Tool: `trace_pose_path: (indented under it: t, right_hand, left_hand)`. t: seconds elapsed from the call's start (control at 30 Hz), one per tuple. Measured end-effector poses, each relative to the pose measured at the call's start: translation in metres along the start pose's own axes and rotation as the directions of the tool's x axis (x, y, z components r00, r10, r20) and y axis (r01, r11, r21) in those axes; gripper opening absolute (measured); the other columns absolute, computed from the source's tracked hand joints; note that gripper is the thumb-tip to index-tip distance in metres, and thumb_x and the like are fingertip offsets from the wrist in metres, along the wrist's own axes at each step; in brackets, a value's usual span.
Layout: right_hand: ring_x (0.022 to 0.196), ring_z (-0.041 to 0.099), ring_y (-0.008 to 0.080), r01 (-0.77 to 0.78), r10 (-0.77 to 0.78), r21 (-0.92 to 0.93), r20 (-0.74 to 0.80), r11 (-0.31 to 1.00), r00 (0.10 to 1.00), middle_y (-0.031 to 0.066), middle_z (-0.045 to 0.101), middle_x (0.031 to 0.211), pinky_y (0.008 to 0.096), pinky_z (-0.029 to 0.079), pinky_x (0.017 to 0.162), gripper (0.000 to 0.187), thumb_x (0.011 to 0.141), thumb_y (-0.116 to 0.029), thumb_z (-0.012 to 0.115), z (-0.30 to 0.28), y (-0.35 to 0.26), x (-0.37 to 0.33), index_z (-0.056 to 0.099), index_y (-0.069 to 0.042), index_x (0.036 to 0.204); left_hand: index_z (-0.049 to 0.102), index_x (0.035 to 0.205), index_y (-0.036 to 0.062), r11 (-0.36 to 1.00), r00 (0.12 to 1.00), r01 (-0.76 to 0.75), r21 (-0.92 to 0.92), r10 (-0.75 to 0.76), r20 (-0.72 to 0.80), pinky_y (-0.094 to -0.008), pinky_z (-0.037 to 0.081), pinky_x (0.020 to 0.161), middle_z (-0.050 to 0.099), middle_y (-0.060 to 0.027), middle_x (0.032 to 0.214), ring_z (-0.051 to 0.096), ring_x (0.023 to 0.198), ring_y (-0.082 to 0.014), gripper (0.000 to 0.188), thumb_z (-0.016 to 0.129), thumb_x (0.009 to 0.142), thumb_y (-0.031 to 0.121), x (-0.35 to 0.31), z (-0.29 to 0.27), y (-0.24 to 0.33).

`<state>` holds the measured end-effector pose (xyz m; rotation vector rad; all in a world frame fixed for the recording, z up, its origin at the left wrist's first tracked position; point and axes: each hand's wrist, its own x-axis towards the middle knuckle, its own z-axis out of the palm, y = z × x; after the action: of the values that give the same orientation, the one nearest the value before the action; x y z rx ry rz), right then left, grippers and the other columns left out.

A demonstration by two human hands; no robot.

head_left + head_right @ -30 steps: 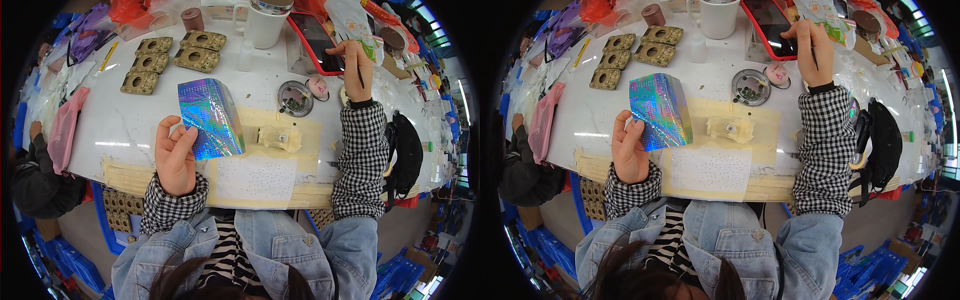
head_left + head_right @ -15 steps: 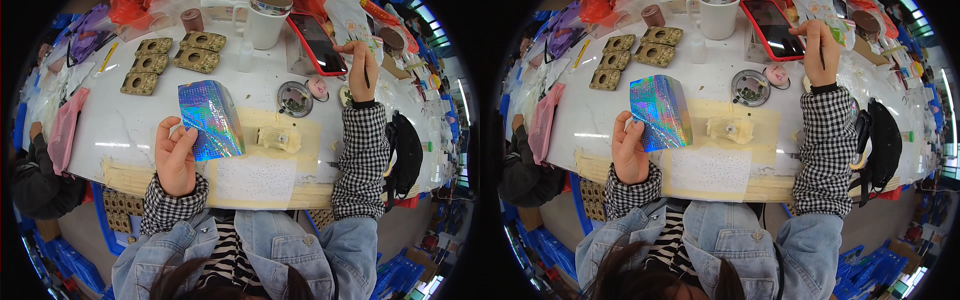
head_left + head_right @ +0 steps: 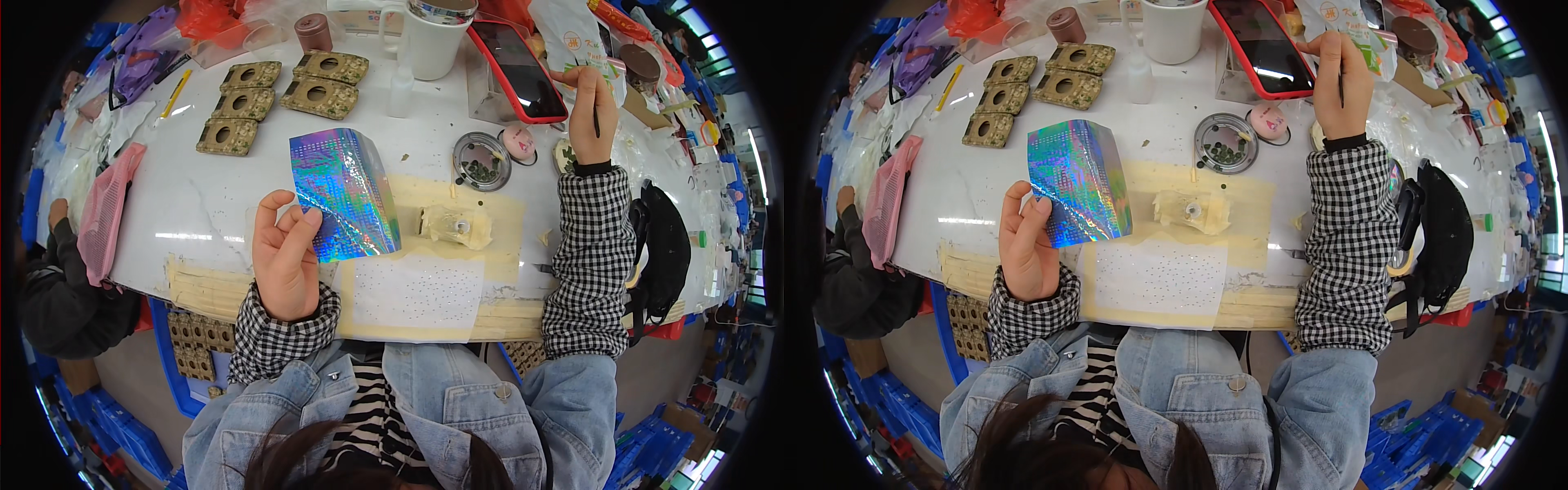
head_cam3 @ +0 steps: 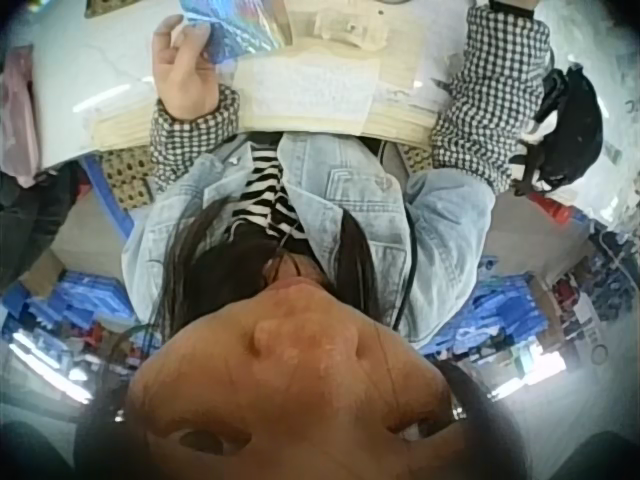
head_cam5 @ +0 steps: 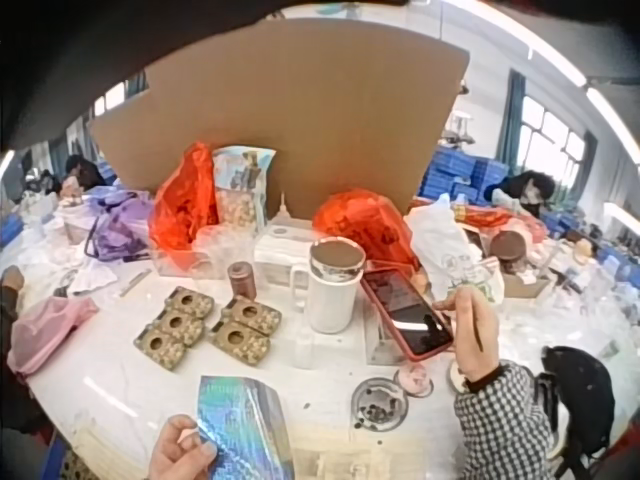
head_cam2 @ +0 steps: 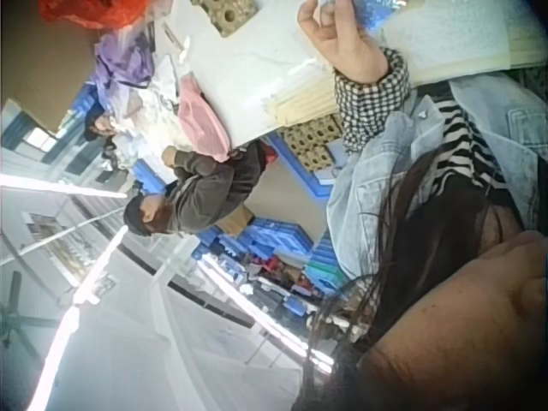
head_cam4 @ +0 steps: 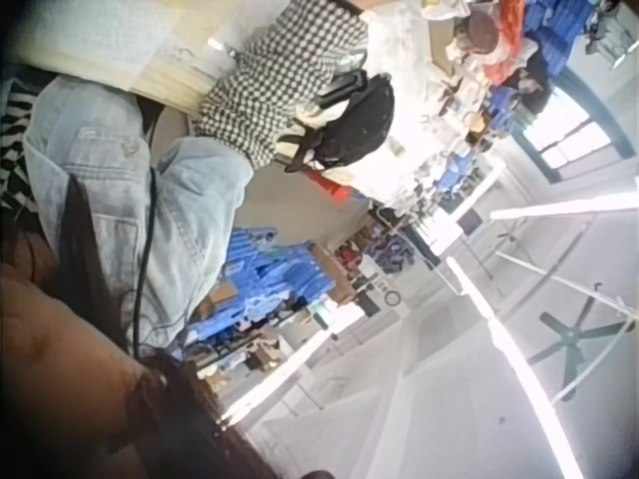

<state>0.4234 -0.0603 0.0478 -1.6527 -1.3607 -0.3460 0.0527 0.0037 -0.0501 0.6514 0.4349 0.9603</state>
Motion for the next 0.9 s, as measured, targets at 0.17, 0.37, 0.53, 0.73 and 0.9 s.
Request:
trace_pose_path:
  t: [0.17,0.37,0.53,0.73,0.9]
  right_hand:
    - [0.069,0.051,0.0128,0.022,-0.022,-0.036,0.011,0.999,1.000,0.0057,0.059,0.074,0.0259,0.041,0.066,0.037,0.100,-0.026,0.041,0.001,0.006,0.000,0.060,0.002,0.085]
    - [0.074,0.053,0.0167,0.031,-0.030,-0.012,0.054,0.999,0.998,0.0074,0.064,0.079,0.0290,0.042,0.072,0.037,0.100,-0.026,0.041,0.002,0.009,-0.001,0.062,0.000,0.086]
    - [0.077,0.054,0.0175,0.006,-0.005,-0.014,0.039,1.000,0.999,0.0081,0.066,0.081,0.0297,0.042,0.074,0.037,0.100,-0.026,0.041,0.001,0.009,0.000,0.062,0.000,0.085]
    - [0.078,0.055,0.0173,0.009,-0.008,-0.017,0.032,1.000,0.999,0.0085,0.066,0.083,0.0287,0.042,0.074,0.037,0.100,-0.026,0.040,0.001,0.008,0.000,0.062,0.001,0.086]
    - [0.079,0.057,0.0154,-0.004,-0.001,0.094,0.061,0.996,0.998,0.0080,0.066,0.082,0.0273,0.043,0.075,0.037,0.101,-0.025,0.039,0.002,-0.006,0.000,0.061,0.001,0.087]
  left_hand:
    - [0.042,0.120,0.0035,1.000,1.000,-0.006,-0.004,0.006,-0.004,-0.0279,0.050,0.082,0.064,-0.0077,0.097,0.061,0.092,-0.0134,0.032,0.055,0.090,0.001,0.000,0.000,-0.001]
    - [0.042,0.120,0.0036,1.000,1.000,-0.010,-0.001,0.010,-0.007,-0.0279,0.050,0.082,0.064,-0.0073,0.096,0.061,0.091,-0.0133,0.033,0.056,0.090,0.001,0.000,0.000,-0.001]
    - [0.042,0.120,0.0037,1.000,1.000,0.001,0.001,-0.001,-0.020,-0.0280,0.050,0.082,0.064,-0.0075,0.096,0.061,0.091,-0.0134,0.032,0.055,0.090,0.001,0.000,0.001,-0.001]
    - [0.042,0.120,0.0034,1.000,1.000,-0.002,-0.012,0.002,-0.005,-0.0279,0.050,0.082,0.064,-0.0074,0.096,0.061,0.091,-0.0133,0.032,0.055,0.090,0.001,0.001,-0.003,-0.002]
    - [0.042,0.120,0.0034,1.000,1.000,-0.002,-0.011,0.002,-0.008,-0.0278,0.050,0.082,0.064,-0.0071,0.096,0.061,0.091,-0.0130,0.032,0.055,0.090,0.000,0.001,-0.003,-0.002]
